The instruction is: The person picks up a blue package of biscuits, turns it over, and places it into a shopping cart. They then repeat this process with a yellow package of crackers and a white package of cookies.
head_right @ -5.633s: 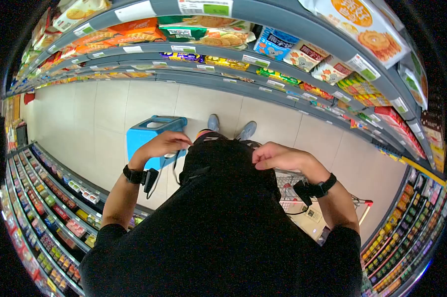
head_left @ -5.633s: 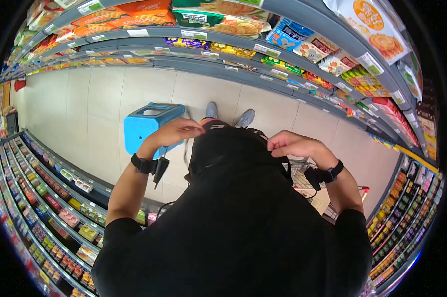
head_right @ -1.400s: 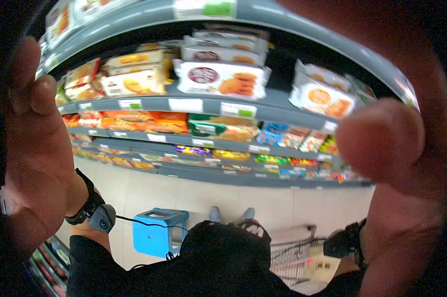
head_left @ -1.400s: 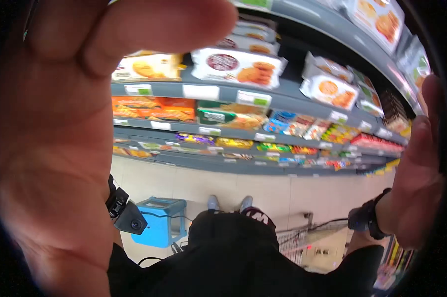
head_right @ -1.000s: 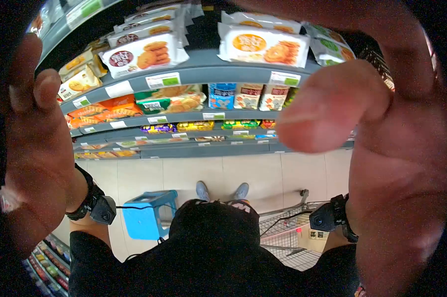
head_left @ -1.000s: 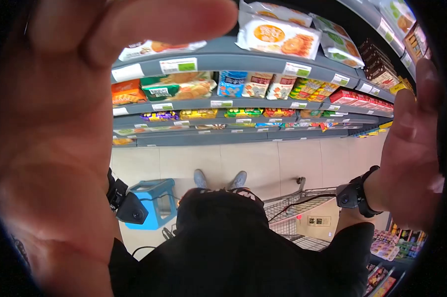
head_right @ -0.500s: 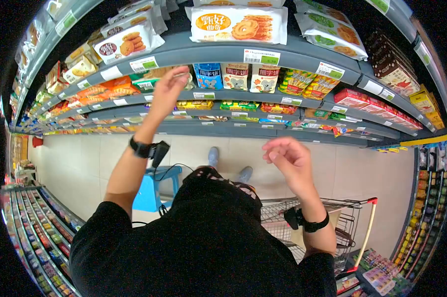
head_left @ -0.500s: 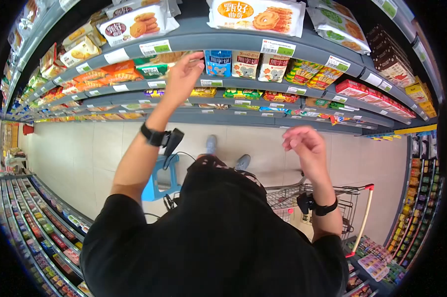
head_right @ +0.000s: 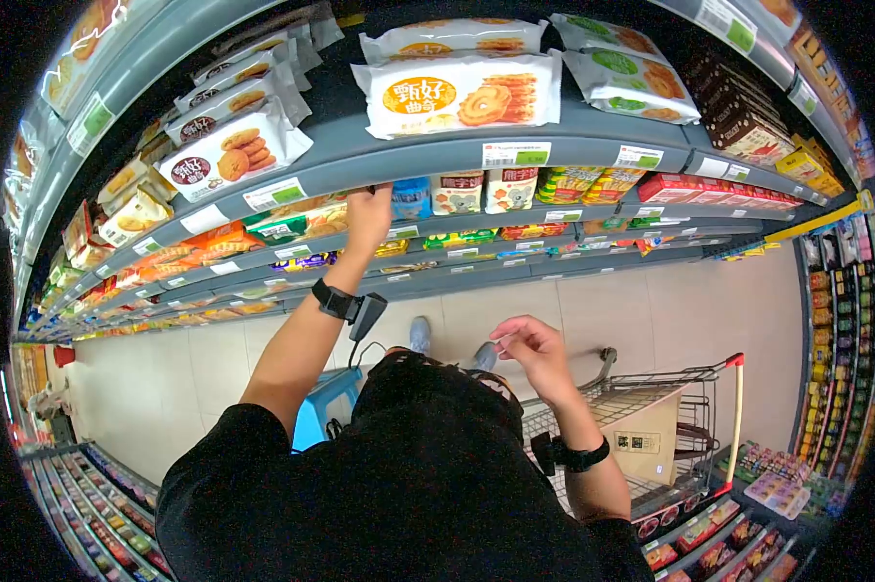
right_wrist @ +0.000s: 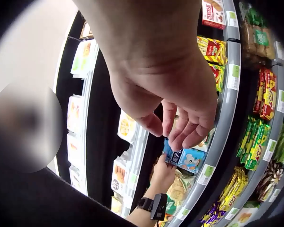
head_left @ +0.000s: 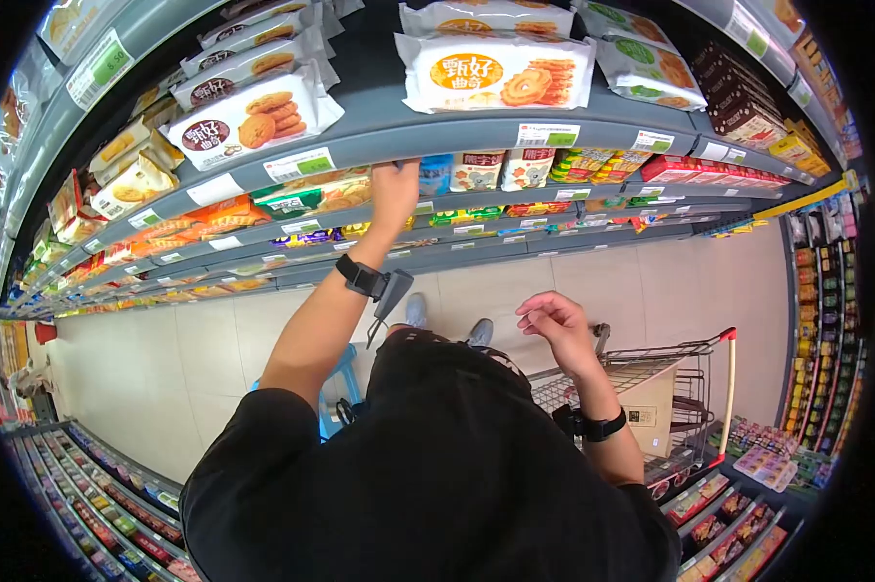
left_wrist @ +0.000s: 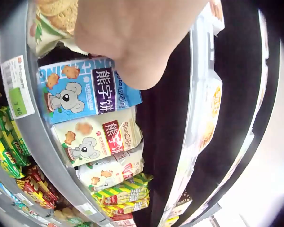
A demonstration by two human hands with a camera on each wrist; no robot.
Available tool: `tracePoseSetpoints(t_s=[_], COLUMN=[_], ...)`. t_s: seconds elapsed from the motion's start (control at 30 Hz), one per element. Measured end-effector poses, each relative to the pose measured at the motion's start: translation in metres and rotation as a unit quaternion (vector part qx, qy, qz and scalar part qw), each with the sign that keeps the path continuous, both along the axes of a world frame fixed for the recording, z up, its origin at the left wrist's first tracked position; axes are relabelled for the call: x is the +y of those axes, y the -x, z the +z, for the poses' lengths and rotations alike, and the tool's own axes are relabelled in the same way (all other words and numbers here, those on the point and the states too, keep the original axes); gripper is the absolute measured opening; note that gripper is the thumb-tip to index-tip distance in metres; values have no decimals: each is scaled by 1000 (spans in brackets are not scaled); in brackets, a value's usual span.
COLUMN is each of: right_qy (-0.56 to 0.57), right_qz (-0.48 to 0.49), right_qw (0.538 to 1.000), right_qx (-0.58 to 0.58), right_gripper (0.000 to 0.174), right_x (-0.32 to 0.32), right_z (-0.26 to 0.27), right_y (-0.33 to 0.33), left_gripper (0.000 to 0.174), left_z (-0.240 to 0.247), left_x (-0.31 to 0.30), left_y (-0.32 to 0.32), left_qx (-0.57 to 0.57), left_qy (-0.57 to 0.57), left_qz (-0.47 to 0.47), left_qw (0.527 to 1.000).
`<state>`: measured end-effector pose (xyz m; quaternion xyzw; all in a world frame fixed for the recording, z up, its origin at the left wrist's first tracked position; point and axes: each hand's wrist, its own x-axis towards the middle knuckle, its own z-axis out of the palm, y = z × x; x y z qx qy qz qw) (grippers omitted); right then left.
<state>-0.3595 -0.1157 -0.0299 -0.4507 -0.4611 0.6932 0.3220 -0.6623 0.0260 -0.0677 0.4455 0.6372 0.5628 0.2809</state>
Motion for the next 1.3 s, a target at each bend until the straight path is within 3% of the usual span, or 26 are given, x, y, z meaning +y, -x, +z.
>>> tracePoseSetpoints(t_s=[0.03,0.13,0.17,0.27,0.47,0.5,0.53,0.57,0.63,0.73,0.8,0.87,0.9,1.0,1.03,1.13,1.17,1.3], right_qy=[4,11,12,8,-23,-33,-42,-54,-157,-231,-181,-60,-67,-97,-56,36,37,30], right_qz=[1,4,5,5,37,30,21,17,-13,-5,16,35,-5,-97,-124,-196,-206,-229], right_qw=[1000,1000,1000,1000,999,999,999,998,984,968,981,997,998,990,990,965,962,960], right_qx=[-3,-5,-4,-5,-1,2,4,-15,-80,-100,-69,-21,-9,23,40,170,176,160], right_gripper=[14,14,14,13,16,18,20,39,54,74,81,82,73,63,53,49,48,53], right_x=[0,5,7,13,22,22,22,22,21,20,11,2,-1,-7,-12,-21,-23,-38], right_z=[0,-4,-6,-6,-10,-12,-15,-23,-5,6,5,5,6,-6,-12,-21,-25,-22], right_y=[7,25,30,50,84,87,88,87,98,104,99,91,89,67,56,25,13,-25], left_gripper=[26,20,18,21,22,22,22,22,19,16,15,17,20,23,38,53,62,55], left_z=[17,22,29,20,10,24,33,41,55,67,70,73,69,67,60,39,34,29], left_x=[-7,-16,-28,-40,-52,-55,-57,-60,-64,-72,-75,-75,-74,-67,-64,-78,-78,-92], left_y=[-2,1,6,22,48,50,50,50,43,25,2,-19,-32,-71,-81,-119,-122,-164], left_qx=[-49,-52,-34,154,83,138,135,131,103,-17,-63,-99,-167,-222,-245,-243,-197,-205], left_qy=[15,-123,-67,-97,-151,-184,-199,-214,-238,-123,-85,-16,11,77,73,94,209,160], left_qz=[-14,-71,-99,-110,-242,-247,-262,-279,-305,-376,-383,-389,-390,-381,-443,-486,-538,-537], left_qw=[999,989,992,977,955,942,935,927,916,918,918,916,905,894,860,834,792,802])
